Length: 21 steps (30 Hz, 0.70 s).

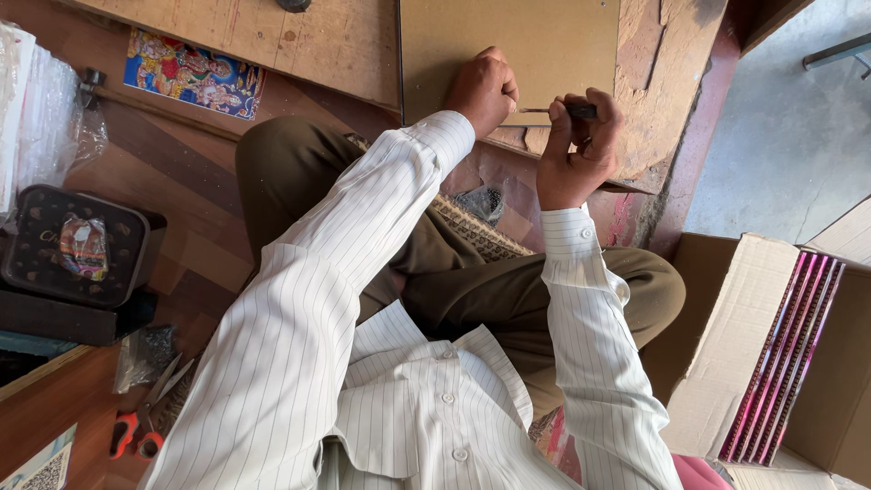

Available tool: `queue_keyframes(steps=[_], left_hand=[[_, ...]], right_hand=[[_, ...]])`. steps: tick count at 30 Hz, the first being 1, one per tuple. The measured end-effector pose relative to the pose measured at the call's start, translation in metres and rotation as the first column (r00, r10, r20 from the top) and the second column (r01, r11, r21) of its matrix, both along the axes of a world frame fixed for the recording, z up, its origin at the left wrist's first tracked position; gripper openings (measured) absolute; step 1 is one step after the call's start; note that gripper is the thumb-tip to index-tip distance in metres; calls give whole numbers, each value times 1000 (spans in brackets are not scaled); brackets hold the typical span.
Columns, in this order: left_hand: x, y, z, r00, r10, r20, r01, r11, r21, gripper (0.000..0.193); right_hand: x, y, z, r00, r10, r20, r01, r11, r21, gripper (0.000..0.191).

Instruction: The person sits on the floor at a workbench and uses a screwdriver to fasten screws through a hardboard backing into a picture frame. They fit the backing board into the frame, place a white paper sheet over it, then drive screws along the frame edges to secure the backing.

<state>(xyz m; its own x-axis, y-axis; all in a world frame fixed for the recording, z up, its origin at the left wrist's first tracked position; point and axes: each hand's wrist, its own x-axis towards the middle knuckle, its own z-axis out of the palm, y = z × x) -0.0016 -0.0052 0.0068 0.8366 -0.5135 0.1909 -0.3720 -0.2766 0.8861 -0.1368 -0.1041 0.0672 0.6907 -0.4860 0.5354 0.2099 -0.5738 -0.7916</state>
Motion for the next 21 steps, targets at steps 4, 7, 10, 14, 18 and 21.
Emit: queue_keyframes(steps=[4, 7, 10, 14, 18, 21], left_hand=[[-2, -1, 0, 1000, 15, -9, -15, 1000, 19, 12], [-2, -1, 1, 1000, 19, -22, -19, 1000, 17, 11], [-1, -2, 1, 1000, 23, 13, -23, 999, 27, 13], [-1, -2, 1, 1000, 26, 16, -26, 1000, 8, 12], [-2, -3, 1, 999, 32, 27, -32, 999, 11, 12], [-2, -4, 1, 998, 37, 43, -38, 999, 32, 13]], right_hand=[[0, 3, -6, 1000, -15, 12, 15, 1000, 21, 34], [-1, 6, -9, 999, -34, -15, 34, 999, 34, 34], [-1, 7, -11, 999, -46, -2, 46, 998, 43, 33], [0, 11, -8, 996, -86, -17, 87, 996, 5, 31], [-1, 12, 7, 998, -59, -38, 54, 991, -120, 29], [-5, 2, 31, 971, -5, -238, -66, 956, -286, 25]])
